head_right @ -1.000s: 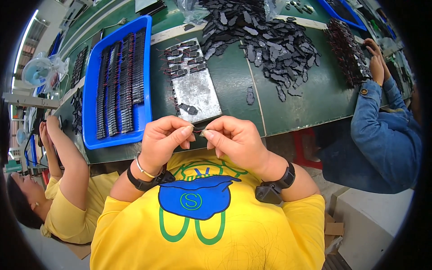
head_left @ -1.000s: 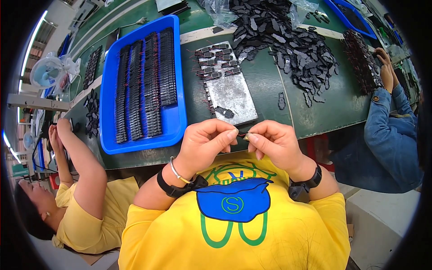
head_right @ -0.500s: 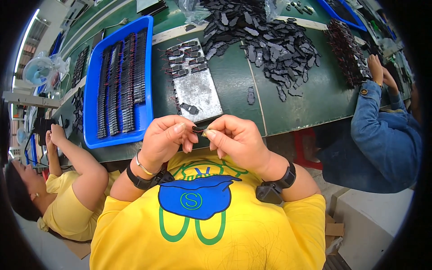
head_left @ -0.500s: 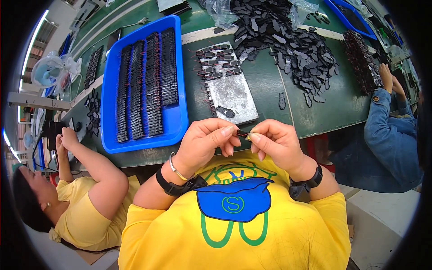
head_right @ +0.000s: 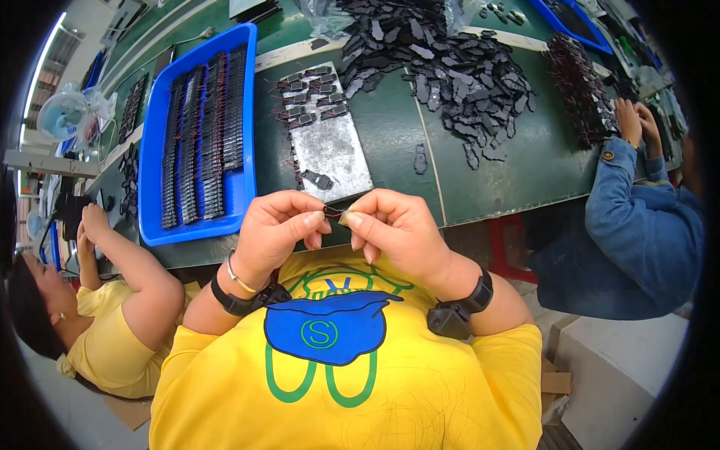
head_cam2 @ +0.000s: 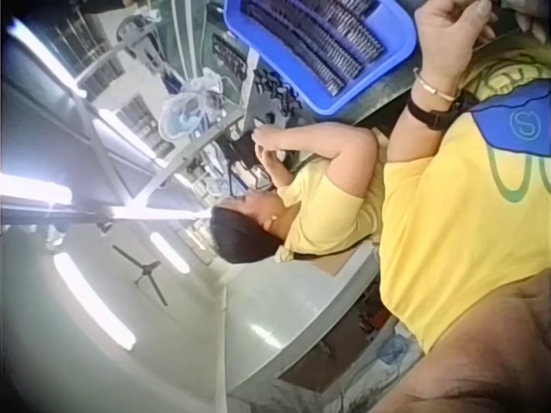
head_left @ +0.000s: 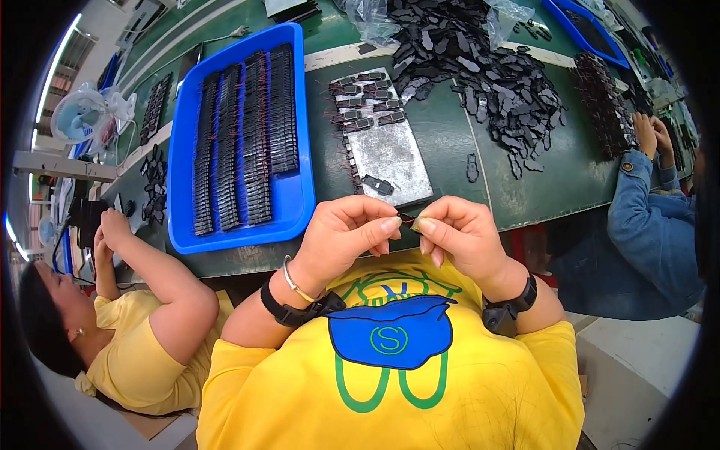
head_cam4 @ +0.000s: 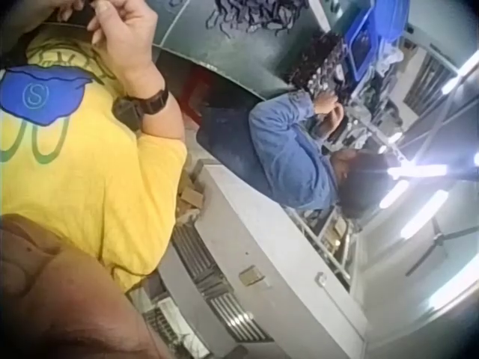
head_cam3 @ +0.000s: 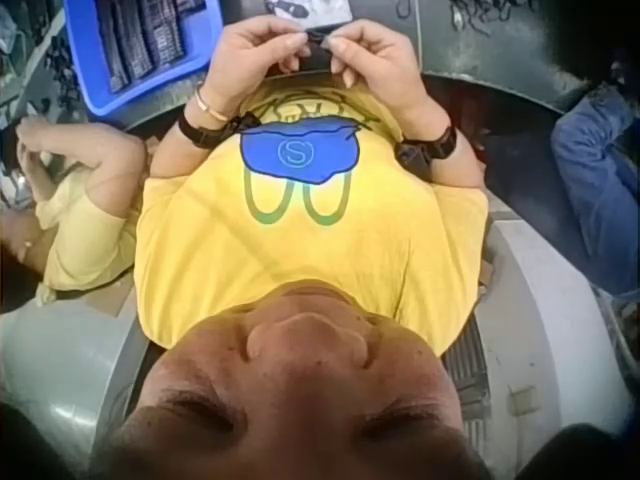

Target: The person picks up a speaker from a blue tray, fits it into a black plastic housing by hand, and places the assembled unit onto a metal plate. This process is repeated with several more speakers and housings.

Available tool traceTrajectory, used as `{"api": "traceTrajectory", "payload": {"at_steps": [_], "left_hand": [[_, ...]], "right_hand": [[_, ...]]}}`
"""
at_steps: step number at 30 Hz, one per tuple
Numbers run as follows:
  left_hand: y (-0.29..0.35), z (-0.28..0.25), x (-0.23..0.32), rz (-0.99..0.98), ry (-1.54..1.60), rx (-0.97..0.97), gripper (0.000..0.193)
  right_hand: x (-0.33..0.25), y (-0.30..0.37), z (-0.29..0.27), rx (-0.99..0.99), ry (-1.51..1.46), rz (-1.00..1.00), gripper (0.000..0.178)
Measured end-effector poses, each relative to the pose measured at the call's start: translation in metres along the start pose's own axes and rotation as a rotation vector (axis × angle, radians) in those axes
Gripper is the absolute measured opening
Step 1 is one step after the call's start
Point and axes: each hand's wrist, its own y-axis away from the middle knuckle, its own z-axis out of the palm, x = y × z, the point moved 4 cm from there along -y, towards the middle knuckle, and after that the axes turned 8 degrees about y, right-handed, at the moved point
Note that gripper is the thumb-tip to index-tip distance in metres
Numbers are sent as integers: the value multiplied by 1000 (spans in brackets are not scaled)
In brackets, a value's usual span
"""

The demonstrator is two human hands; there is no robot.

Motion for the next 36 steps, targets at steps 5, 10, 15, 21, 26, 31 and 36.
{"api": "traceTrajectory", "payload": {"at_steps": [5,10,15,21,26,31,36], "left_hand": [[-1,-1,-1,-11,-3,21,10],[-2,-1,-1,1,-22,17,10],[-2,0,0,34,-47,15,11],[-2,-1,-2,14,10,-16,13],[-2,1,-3,14,62,-48,12],[-1,4,-2,9,33,-55,12],[-1,5,-4,-58,0,-43,12]], "right_hand": [[4,-2,0,-14,-76,35,10],[7,-4,1,-52,-211,99,10],[8,-4,1,-70,-299,131,9],[9,-4,2,-66,-316,143,9],[12,-5,0,-105,-481,231,11],[15,-5,1,-137,-571,276,12],[12,-4,4,-61,-415,190,9]]}}
